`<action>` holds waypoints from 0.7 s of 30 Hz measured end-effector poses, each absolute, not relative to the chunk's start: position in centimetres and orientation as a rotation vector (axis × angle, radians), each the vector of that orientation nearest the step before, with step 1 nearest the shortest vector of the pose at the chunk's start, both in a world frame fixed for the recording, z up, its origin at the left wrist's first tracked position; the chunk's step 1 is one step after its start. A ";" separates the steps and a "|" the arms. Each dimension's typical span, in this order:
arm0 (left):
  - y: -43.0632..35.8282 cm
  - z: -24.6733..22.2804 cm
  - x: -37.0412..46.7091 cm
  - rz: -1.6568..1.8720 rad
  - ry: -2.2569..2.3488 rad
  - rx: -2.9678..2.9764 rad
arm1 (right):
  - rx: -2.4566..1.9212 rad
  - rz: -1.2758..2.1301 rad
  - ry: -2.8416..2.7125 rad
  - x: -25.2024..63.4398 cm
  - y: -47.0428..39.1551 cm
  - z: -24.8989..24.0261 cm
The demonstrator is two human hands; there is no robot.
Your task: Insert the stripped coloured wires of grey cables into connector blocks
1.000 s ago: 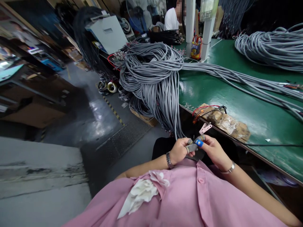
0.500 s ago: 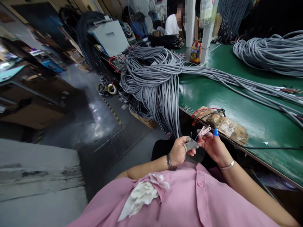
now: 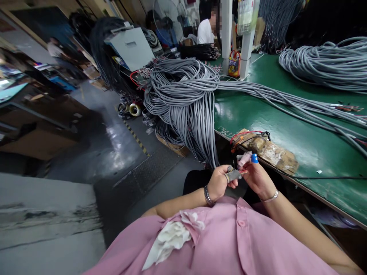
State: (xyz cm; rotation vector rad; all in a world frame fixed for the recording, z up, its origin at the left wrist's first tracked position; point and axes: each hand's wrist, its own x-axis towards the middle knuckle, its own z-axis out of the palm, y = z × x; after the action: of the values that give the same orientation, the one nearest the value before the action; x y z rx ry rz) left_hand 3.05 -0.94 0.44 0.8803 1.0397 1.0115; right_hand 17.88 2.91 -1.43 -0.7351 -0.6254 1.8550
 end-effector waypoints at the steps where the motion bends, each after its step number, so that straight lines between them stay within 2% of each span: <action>1: -1.1 0.4 2.9 1.005 1.040 0.885 | -0.723 1.886 -0.628 18.1 2.8 -1.4; 6: -2.0 0.4 1.9 0.953 1.035 0.984 | -0.774 2.019 -0.780 19.2 1.8 -1.5; 9: -2.3 0.3 1.6 0.942 1.075 1.062 | -0.878 1.962 -1.015 19.4 1.2 -1.2; 17: -2.2 -0.8 1.8 0.546 0.964 1.156 | -0.899 1.388 -1.740 18.8 -0.2 1.2; 21: -2.0 -1.0 1.7 0.641 0.992 1.030 | -0.892 1.051 -1.817 19.5 -1.5 1.8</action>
State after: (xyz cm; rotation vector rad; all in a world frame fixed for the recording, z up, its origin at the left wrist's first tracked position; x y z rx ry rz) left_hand 1.72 -2.01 -1.00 1.0296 0.9923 0.6405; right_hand 19.46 -1.52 1.84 -0.8923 -1.8165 1.0508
